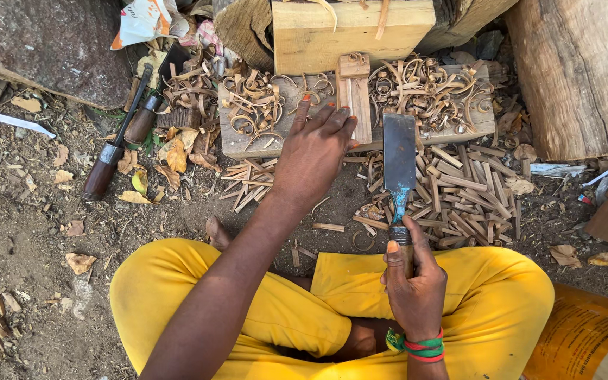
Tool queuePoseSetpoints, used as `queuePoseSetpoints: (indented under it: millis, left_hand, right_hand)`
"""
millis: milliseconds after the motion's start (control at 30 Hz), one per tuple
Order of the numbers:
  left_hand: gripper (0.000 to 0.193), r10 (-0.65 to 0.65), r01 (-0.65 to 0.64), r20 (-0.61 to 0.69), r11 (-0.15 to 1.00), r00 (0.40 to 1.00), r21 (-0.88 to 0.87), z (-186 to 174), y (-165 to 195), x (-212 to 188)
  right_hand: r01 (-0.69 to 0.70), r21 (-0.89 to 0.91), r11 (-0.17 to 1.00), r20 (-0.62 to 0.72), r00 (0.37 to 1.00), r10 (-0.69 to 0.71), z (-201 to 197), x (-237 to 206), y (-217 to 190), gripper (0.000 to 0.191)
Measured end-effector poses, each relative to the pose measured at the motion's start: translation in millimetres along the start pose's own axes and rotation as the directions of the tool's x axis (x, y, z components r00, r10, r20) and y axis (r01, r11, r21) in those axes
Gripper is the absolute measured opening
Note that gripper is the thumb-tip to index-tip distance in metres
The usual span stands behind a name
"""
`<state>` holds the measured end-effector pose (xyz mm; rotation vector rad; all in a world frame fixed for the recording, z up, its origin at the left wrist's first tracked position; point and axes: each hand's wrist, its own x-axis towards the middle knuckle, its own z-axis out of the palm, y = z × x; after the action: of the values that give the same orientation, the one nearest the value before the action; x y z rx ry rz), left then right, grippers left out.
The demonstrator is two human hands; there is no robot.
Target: The person uses a chisel and a wooden mallet to carve a notch into a piece of wood, clearing away wood shavings by hand.
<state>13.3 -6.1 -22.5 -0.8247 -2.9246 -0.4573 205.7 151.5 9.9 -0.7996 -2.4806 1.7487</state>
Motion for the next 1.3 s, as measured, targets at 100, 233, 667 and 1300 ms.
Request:
queuePoseSetpoints:
  millis: [100, 233, 667, 1300]
  left_hand:
    - [0.042, -0.014, 0.014, 0.001, 0.999, 1.000, -0.051, -3, 0, 3]
    - [0.040, -0.056, 0.060, 0.086, 0.997, 0.995, -0.045, -10, 0, 4]
    - [0.067, -0.052, 0.060, 0.100, 0.995, 0.994, -0.079, -5, -4, 8]
    - [0.039, 0.012, -0.018, -0.112, 0.999, 0.994, -0.050, -22, 13, -7]
  right_hand:
    - [-0.007, -0.047, 0.999, 0.009, 1.000, 0.008, -2, -4, -7, 0.055]
    - [0.102, -0.257, 0.961, 0.062, 0.994, -0.089, -7, -11, -18, 0.054]
    - [0.161, -0.439, 0.884, 0.059, 0.987, -0.150, -15, -30, -14, 0.045]
    - [0.123, -0.570, 0.812, 0.157, 0.987, -0.040, 17, -24, -58, 0.056]
